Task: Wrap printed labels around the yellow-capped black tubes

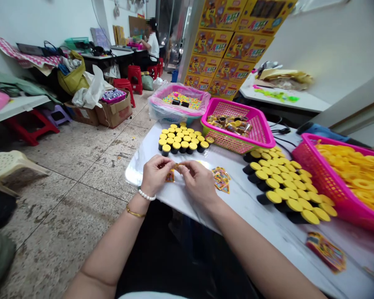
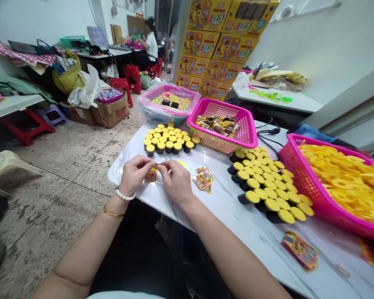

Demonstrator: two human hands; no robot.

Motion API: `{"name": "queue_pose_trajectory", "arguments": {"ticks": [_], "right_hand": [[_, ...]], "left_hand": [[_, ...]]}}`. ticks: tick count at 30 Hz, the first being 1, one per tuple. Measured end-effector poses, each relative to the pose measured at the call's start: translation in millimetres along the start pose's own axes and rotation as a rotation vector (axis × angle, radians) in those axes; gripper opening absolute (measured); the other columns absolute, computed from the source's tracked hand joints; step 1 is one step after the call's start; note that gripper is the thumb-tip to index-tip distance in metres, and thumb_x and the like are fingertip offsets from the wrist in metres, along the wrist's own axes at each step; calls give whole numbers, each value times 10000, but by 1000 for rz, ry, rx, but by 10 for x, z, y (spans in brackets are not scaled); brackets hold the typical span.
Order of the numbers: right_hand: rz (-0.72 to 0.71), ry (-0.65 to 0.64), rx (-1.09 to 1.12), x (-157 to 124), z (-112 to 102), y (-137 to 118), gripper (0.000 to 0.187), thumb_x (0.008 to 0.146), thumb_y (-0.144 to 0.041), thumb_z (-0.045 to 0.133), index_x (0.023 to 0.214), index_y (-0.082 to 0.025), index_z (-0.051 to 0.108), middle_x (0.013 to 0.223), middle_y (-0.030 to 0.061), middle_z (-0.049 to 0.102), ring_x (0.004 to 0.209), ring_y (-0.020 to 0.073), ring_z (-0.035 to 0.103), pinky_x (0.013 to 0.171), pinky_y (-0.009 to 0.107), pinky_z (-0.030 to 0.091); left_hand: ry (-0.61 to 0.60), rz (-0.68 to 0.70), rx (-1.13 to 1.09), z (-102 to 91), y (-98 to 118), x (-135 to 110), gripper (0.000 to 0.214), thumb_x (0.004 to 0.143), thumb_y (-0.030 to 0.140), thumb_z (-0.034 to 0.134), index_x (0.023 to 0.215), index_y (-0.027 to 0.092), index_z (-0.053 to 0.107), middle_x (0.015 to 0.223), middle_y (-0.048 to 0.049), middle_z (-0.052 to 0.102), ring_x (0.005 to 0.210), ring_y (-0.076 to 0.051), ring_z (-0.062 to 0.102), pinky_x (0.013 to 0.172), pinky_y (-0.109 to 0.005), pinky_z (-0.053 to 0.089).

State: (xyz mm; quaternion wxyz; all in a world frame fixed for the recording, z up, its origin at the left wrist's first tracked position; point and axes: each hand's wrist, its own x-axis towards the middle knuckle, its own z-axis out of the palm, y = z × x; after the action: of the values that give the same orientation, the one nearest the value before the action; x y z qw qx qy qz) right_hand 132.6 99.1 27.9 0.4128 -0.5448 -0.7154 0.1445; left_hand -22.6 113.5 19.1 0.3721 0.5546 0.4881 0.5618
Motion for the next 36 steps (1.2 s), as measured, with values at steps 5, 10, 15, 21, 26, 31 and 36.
{"name": "queue_pose_trajectory", "arguments": {"ticks": [5, 10, 15, 21, 26, 31, 36], "right_hand": [[92, 1, 68, 49, -25, -18, 349, 921, -424, 459, 631, -230, 471, 571, -20, 525, 561, 143, 482, 562, 262, 353], [88, 62, 75, 26, 11, -14, 422, 943, -460, 427, 589, -231, 406, 524, -34, 442, 514, 126, 421, 529, 259, 313], [-11, 99, 80, -5, 50, -7, 436, 962, -430, 437, 580, -222, 410, 521, -41, 422, 502, 112, 404, 515, 248, 306], [-134, 128, 21, -29, 64, 11, 407, 982, -357, 457, 600, -219, 437, 540, -33, 463, 512, 115, 433, 527, 256, 317], [-168, 178, -13, -29, 64, 24, 410, 990, -333, 453, 598, -224, 404, 533, -37, 441, 501, 114, 416, 521, 261, 308], [-241, 154, 6, -55, 80, -11, 381, 992, -296, 469, 620, -220, 436, 554, -34, 462, 518, 112, 442, 525, 255, 321], [-229, 191, -40, -51, 85, -1, 392, 995, -303, 461, 612, -224, 427, 547, -31, 466, 515, 117, 442, 529, 264, 322]], "left_hand": [[99, -112, -124, -2, 29, -24, 140, 823, 305, 686, 797, 169, 709, 746, -19, 673, 703, -132, 598, 652, -230, 484], [135, -234, -179, 24, 155, -292, 306, 866, 436, 635, 731, 164, 677, 600, 6, 594, 533, -102, 512, 511, -215, 425], [204, -89, -110, 73, 266, -473, 244, 837, 392, 682, 799, 153, 720, 637, -9, 633, 579, -116, 556, 549, -225, 451], [239, 51, 7, 94, 276, -482, 164, 850, 309, 691, 807, 161, 747, 764, -40, 676, 703, -130, 615, 650, -236, 493], [393, 72, 48, 46, 313, -496, 173, 825, 309, 720, 904, 157, 741, 862, -52, 660, 745, -130, 610, 669, -238, 508], [194, -49, -62, 51, 305, -490, 171, 814, 317, 725, 781, 151, 747, 779, -55, 690, 737, -146, 633, 704, -263, 530], [409, -100, -158, 40, 311, -516, 275, 755, 336, 784, 953, 156, 720, 816, -41, 677, 693, -123, 615, 624, -233, 522]]}}
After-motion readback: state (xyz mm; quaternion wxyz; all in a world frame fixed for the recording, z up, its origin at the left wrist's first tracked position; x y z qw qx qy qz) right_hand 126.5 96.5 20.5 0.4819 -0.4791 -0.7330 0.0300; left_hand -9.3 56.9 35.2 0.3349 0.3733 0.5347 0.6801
